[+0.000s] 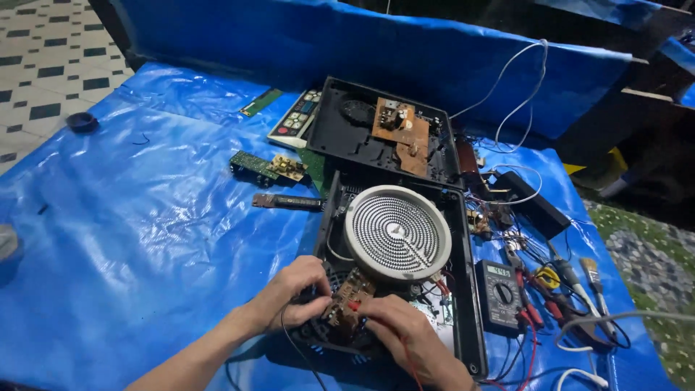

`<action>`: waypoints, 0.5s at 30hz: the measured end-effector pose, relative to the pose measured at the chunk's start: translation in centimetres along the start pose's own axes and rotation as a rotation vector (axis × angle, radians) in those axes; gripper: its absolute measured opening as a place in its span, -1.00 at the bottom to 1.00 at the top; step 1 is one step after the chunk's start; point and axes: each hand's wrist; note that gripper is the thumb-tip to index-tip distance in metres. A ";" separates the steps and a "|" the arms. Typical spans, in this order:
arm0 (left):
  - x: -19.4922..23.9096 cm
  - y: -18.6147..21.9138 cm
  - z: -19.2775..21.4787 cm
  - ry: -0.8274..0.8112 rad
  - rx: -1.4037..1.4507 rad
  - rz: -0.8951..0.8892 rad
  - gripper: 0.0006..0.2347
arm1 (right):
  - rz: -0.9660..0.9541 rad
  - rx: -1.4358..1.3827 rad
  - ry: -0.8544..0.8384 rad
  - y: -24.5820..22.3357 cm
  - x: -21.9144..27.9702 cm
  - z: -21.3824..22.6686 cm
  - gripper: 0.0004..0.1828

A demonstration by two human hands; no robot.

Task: The person uses a multimeter to test components on a circuit board inside a disassembled electronic device. They hold the probes against various points on the board while the device remains open on a blue tarp-covered surface.

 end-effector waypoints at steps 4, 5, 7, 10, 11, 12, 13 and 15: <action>0.5 -0.6 0.1 -0.078 0.023 0.028 -0.92 | 0.021 0.026 -0.037 0.0 -0.2 -0.1 -0.80; 0.5 -0.6 0.0 -0.082 0.003 0.005 -0.92 | 0.014 0.059 -0.025 0.4 -0.1 -0.3 -0.78; 0.7 -0.8 -0.1 -0.085 -0.019 -0.016 -0.91 | 0.008 0.092 -0.015 0.6 -0.1 -0.4 -0.76; 0.7 -0.9 -0.1 -0.085 -0.017 -0.022 -0.93 | -0.001 0.072 -0.034 0.4 -0.1 -0.2 -0.76; 0.7 -0.8 -0.1 -0.087 -0.018 -0.014 -0.93 | -0.012 0.065 -0.027 0.7 -0.1 -0.4 -0.77; 0.6 -0.8 -0.1 -0.089 -0.019 -0.006 -0.93 | -0.023 0.057 -0.019 1.1 -0.1 -0.6 -0.77; 0.6 -0.7 -0.1 -0.090 -0.018 -0.003 -0.93 | -0.025 0.055 -0.020 1.2 0.0 -0.6 -0.77; 0.4 -0.6 0.1 -0.097 -0.016 -0.005 -0.93 | 0.015 0.059 0.005 1.5 0.0 -0.7 -0.73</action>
Point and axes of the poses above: each hand's wrist, its own x-axis away from the middle knuckle, its own z-axis out of the back of the hand, y = z × x, and after that the axes turned 12 degrees about -z, right-handed
